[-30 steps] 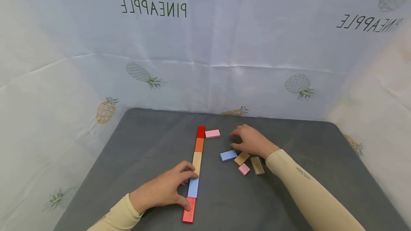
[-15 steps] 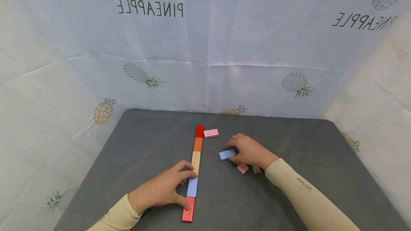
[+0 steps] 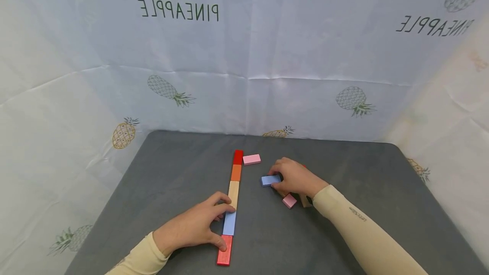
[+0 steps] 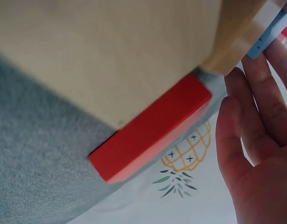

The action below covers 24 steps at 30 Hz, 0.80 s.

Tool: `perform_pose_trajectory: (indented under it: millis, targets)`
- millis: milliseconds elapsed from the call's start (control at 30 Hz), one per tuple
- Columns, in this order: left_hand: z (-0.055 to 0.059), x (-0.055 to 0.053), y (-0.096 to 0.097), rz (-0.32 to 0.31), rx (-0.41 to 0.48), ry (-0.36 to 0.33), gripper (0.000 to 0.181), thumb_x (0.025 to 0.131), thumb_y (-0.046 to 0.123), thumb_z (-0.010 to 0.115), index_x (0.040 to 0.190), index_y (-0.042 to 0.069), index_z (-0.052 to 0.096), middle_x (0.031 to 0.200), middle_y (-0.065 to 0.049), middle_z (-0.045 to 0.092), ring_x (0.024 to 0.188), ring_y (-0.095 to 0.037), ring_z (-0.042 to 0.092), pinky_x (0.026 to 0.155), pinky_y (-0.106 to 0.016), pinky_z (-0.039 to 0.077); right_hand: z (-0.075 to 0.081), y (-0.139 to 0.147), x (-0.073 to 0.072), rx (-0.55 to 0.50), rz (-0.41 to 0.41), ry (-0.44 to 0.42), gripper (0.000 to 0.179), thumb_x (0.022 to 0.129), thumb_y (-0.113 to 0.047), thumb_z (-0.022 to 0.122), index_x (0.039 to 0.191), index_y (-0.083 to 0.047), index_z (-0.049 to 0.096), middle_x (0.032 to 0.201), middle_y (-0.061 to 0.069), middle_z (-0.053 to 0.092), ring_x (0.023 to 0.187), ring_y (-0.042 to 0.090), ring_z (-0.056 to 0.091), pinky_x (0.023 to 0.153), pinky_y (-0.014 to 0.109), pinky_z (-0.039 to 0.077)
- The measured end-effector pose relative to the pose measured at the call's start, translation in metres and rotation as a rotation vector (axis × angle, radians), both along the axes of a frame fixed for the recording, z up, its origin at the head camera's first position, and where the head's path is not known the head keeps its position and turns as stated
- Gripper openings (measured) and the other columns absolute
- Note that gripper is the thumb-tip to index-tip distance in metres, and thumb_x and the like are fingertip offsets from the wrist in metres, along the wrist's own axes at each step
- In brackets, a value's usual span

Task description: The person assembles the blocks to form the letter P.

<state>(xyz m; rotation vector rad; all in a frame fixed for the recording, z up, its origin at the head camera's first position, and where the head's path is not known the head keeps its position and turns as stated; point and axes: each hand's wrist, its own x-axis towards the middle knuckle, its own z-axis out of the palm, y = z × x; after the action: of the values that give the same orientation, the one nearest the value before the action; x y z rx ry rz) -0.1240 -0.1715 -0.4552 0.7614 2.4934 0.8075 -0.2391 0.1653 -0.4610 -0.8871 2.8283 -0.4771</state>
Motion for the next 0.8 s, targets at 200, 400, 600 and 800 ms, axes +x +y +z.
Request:
perform_pose_trajectory:
  millis: [200, 400, 600, 800]
  targets:
    - [-0.001, 0.001, -0.001, 0.011, 0.008, -0.002, 0.083, 0.073, 0.048, 0.099, 0.146, 0.025, 0.066, 0.149, 0.010, 0.049, 0.110, 0.000, 0.064, 0.097, -0.028, 0.059, -0.001, 0.003, -0.016, 0.027, -0.021, -0.012, 0.023, 0.095, -0.029, 0.084, 0.114, -0.016, 0.081, 0.109, -0.002, 0.074, 0.098, 0.013, 0.061, 0.090, 0.040, 0.057]
    - [-0.003, 0.001, 0.000, 0.005, 0.007, 0.003, 0.083, 0.073, 0.049, 0.099, 0.145, 0.026, 0.066, 0.148, 0.012, 0.049, 0.109, 0.001, 0.063, 0.096, -0.027, 0.059, 0.003, 0.004, -0.031, 0.073, -0.064, -0.043, 0.026, 0.095, -0.031, 0.084, 0.115, -0.014, 0.081, 0.106, -0.001, 0.075, 0.092, 0.014, 0.061, 0.085, 0.038, 0.057]
    - [-0.003, 0.001, 0.000, 0.003, 0.010, 0.000, 0.082, 0.073, 0.050, 0.099, 0.144, 0.027, 0.067, 0.147, 0.013, 0.049, 0.108, 0.002, 0.062, 0.095, -0.027, 0.058, 0.007, -0.002, -0.045, 0.090, -0.097, -0.058, 0.024, 0.094, -0.031, 0.085, 0.112, -0.015, 0.082, 0.100, -0.002, 0.076, 0.087, 0.014, 0.062, 0.082, 0.039, 0.057]
    - [-0.002, 0.001, -0.002, 0.004, 0.012, 0.003, 0.082, 0.073, 0.051, 0.098, 0.144, 0.026, 0.067, 0.147, 0.013, 0.049, 0.108, 0.002, 0.062, 0.095, -0.027, 0.059, 0.009, -0.009, -0.054, 0.123, -0.119, -0.055, 0.029, 0.095, -0.034, 0.084, 0.114, -0.013, 0.081, 0.101, 0.000, 0.076, 0.087, 0.014, 0.064, 0.086, 0.040, 0.060]
